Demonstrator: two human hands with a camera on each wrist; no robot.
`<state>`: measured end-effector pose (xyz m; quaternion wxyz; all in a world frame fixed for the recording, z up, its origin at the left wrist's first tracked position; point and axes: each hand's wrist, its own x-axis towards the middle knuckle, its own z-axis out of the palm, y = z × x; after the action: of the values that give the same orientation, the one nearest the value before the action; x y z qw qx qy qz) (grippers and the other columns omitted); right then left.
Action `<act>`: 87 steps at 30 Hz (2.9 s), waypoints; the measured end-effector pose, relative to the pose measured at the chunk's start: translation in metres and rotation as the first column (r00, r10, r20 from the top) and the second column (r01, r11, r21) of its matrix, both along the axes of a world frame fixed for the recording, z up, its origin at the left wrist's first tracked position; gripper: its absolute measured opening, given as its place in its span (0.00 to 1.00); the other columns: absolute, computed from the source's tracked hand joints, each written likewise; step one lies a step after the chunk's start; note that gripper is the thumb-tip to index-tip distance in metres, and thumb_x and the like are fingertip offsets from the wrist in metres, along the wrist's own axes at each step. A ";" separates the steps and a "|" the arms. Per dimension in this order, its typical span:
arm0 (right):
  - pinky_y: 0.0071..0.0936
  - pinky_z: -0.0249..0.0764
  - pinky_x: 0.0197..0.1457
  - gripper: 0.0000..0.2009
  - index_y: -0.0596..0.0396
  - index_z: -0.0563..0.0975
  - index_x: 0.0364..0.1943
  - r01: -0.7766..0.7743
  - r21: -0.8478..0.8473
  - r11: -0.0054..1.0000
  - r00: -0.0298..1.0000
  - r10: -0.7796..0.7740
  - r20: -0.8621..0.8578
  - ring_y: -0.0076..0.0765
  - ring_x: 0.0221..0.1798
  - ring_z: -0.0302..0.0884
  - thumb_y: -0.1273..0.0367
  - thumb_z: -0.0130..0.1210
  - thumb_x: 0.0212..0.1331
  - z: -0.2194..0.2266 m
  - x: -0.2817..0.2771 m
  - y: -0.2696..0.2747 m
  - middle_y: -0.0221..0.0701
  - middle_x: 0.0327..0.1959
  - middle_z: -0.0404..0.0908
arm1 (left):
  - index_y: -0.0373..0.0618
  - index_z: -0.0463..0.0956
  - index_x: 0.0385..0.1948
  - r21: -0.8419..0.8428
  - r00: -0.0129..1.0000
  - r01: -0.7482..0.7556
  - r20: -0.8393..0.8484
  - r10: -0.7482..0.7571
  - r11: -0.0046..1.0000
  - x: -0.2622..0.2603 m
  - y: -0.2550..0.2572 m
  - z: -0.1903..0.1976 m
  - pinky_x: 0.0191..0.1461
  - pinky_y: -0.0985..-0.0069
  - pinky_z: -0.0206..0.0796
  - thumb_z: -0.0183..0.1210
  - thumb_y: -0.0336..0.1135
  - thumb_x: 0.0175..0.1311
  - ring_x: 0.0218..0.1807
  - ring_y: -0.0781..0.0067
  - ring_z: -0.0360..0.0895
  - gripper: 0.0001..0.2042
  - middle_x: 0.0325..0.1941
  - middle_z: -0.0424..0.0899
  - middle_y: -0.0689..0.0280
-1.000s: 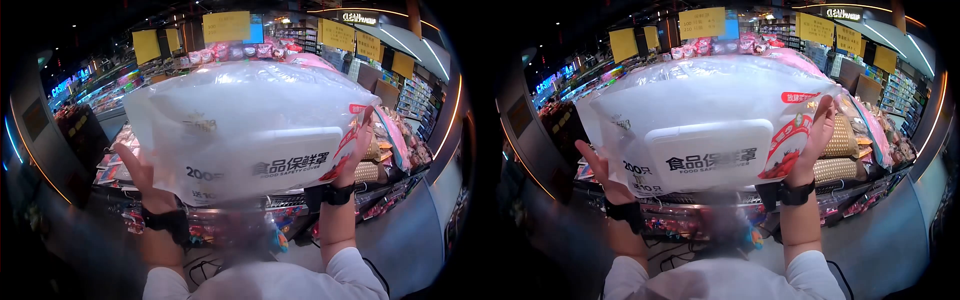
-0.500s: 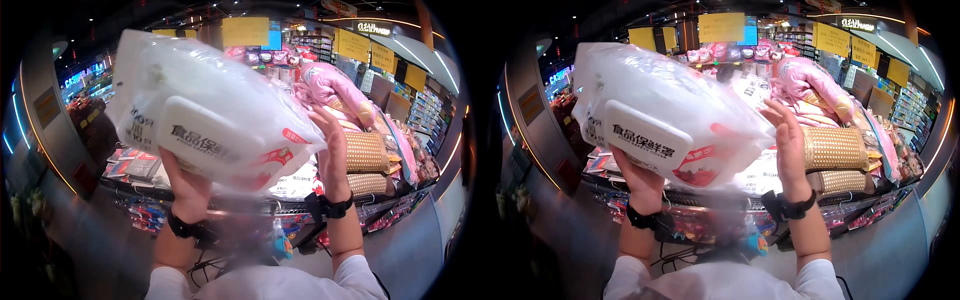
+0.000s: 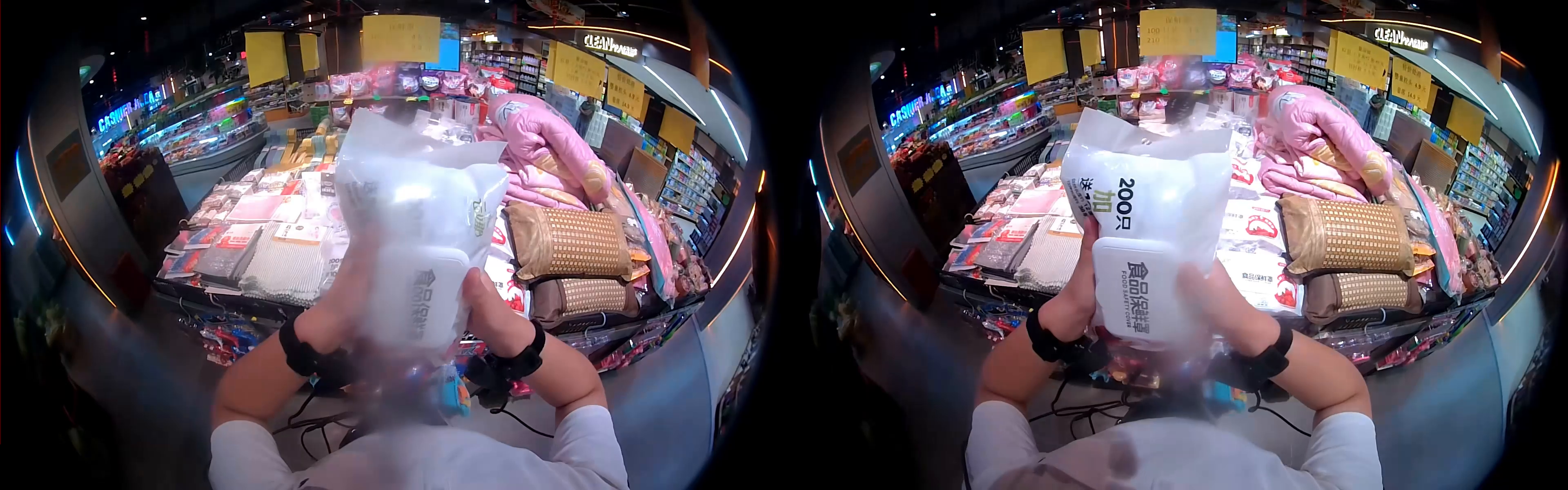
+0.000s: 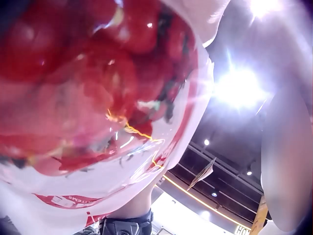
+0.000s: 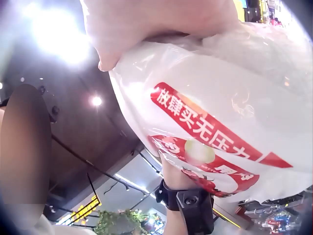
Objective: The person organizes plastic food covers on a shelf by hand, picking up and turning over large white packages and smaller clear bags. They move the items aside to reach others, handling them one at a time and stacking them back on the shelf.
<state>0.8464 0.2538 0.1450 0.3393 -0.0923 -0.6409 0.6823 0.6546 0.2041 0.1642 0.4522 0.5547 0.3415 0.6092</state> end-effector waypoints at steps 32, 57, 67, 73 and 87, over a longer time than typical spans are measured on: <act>0.29 0.77 0.48 0.19 0.60 0.68 0.56 0.519 -0.137 0.844 0.820 -0.536 -0.199 0.31 0.45 0.80 0.59 0.43 0.70 0.028 -0.017 0.016 0.36 0.46 0.78 | 0.33 0.66 0.53 0.287 0.879 -0.175 -0.385 0.281 0.942 0.011 0.007 0.027 0.53 0.75 0.67 0.52 0.40 0.70 0.49 0.73 0.75 0.20 0.48 0.78 0.59; 0.33 0.66 0.64 0.45 0.57 0.53 0.68 0.156 -0.053 0.986 0.988 -0.155 0.021 0.38 0.64 0.66 0.64 0.68 0.46 -0.064 -0.004 -0.012 0.39 0.64 0.65 | 0.41 0.27 0.70 0.099 0.945 -0.091 -0.305 0.118 0.991 -0.014 -0.045 -0.059 0.67 0.65 0.56 0.66 0.36 0.50 0.68 0.64 0.57 0.54 0.68 0.53 0.55; 0.37 0.63 0.66 0.42 0.57 0.66 0.62 0.056 -0.109 0.992 0.990 -0.041 0.137 0.38 0.62 0.68 0.61 0.72 0.37 -0.103 -0.057 0.004 0.36 0.60 0.71 | 0.40 0.56 0.66 0.197 0.573 -0.020 -0.802 0.172 0.980 -0.093 -0.052 -0.152 0.68 0.58 0.52 0.63 0.48 0.55 0.66 0.58 0.61 0.38 0.64 0.66 0.56; 0.47 0.53 0.70 0.48 0.58 0.62 0.64 0.013 0.218 0.976 0.954 -0.078 0.290 0.51 0.67 0.59 0.55 0.73 0.35 -0.048 -0.091 0.021 0.43 0.61 0.68 | 0.45 0.49 0.69 -0.121 0.828 0.149 0.557 -0.057 0.981 -0.141 -0.022 -0.049 0.70 0.50 0.48 0.63 0.47 0.56 0.68 0.51 0.60 0.41 0.68 0.60 0.50; 0.45 0.60 0.58 0.46 0.44 0.62 0.68 -0.067 0.926 0.372 0.661 -0.679 0.321 0.44 0.51 0.68 0.62 0.68 0.35 0.022 -0.163 0.083 0.36 0.49 0.71 | 0.37 0.57 0.65 -0.011 0.704 0.167 -0.699 -0.127 0.986 -0.279 0.088 -0.019 0.71 0.63 0.48 0.69 0.37 0.43 0.70 0.50 0.57 0.43 0.68 0.63 0.51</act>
<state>0.6833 0.3368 0.1670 0.2120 -0.2670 -0.9373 0.0728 0.3754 0.2916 0.1447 0.3225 0.7803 0.4251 0.3262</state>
